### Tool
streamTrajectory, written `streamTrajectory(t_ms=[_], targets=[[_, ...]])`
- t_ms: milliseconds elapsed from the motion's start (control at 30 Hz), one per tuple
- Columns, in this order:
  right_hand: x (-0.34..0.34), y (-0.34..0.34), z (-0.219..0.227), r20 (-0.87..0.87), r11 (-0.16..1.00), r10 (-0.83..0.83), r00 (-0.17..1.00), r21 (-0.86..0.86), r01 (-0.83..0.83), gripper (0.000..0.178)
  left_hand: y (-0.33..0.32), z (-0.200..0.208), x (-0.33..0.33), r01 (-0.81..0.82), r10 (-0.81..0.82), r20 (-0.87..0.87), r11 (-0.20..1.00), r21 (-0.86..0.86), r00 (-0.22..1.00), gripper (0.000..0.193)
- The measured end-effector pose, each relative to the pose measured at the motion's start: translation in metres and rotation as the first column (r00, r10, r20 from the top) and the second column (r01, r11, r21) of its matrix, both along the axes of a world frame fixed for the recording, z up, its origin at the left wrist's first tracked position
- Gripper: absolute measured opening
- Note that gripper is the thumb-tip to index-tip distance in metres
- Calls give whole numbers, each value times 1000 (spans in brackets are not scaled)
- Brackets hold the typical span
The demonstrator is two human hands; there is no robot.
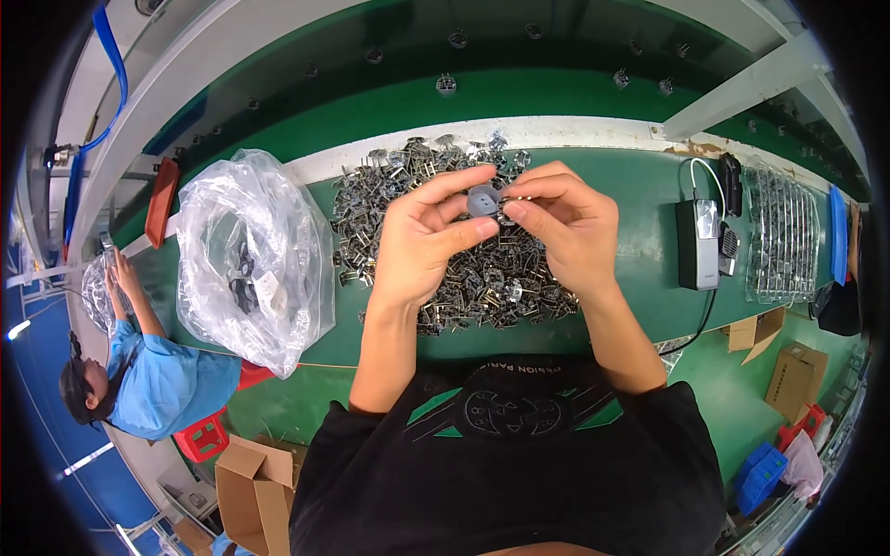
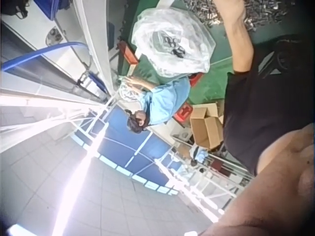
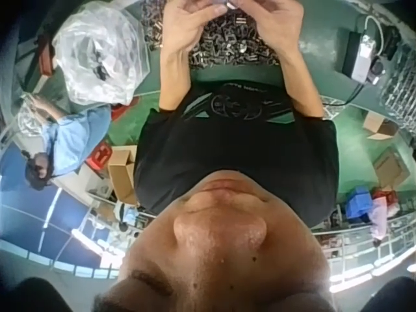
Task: The person assembles small electronic connector components by hand, inserting metal pins into plastic housings at a factory workstation.
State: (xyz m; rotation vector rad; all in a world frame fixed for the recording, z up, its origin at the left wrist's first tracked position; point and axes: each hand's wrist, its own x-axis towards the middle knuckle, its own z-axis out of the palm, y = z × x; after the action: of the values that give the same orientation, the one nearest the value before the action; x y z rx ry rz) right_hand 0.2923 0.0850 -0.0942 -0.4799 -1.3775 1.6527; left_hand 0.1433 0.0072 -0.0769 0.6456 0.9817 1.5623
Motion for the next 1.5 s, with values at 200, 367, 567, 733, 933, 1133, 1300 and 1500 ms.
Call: streamTrajectory(t_ms=[200,367,567,733,933,1133,1300,1500], targets=[[1,-5,7,39,994,-108,993,23,107,15,-1,0,10,-29,25,-202,999,-16,979,43],[4,-1,14,200,828,-316,928,536,166,18,-2,3,17,-69,75,-334,997,29,939,37],[2,-4,21,252,760,-395,884,630,160,13,-1,2,27,-188,140,-601,982,-18,787,36],[0,-6,11,266,794,-437,859,564,230,12,0,-1,32,-170,118,-577,985,-37,808,40],[30,17,-4,327,861,-135,935,507,-53,21,3,-6,0,17,-37,-216,995,-96,976,23],[86,69,-43,602,851,-398,692,524,32,17,75,-13,-96,-332,109,-864,941,-71,492,25],[108,61,-63,580,918,-145,802,381,-110,18,140,-73,-178,-271,-137,-990,952,-139,28,26],[100,55,-77,693,849,-214,688,480,-219,18,123,-73,-192,-196,-7,-977,980,35,-211,34]])
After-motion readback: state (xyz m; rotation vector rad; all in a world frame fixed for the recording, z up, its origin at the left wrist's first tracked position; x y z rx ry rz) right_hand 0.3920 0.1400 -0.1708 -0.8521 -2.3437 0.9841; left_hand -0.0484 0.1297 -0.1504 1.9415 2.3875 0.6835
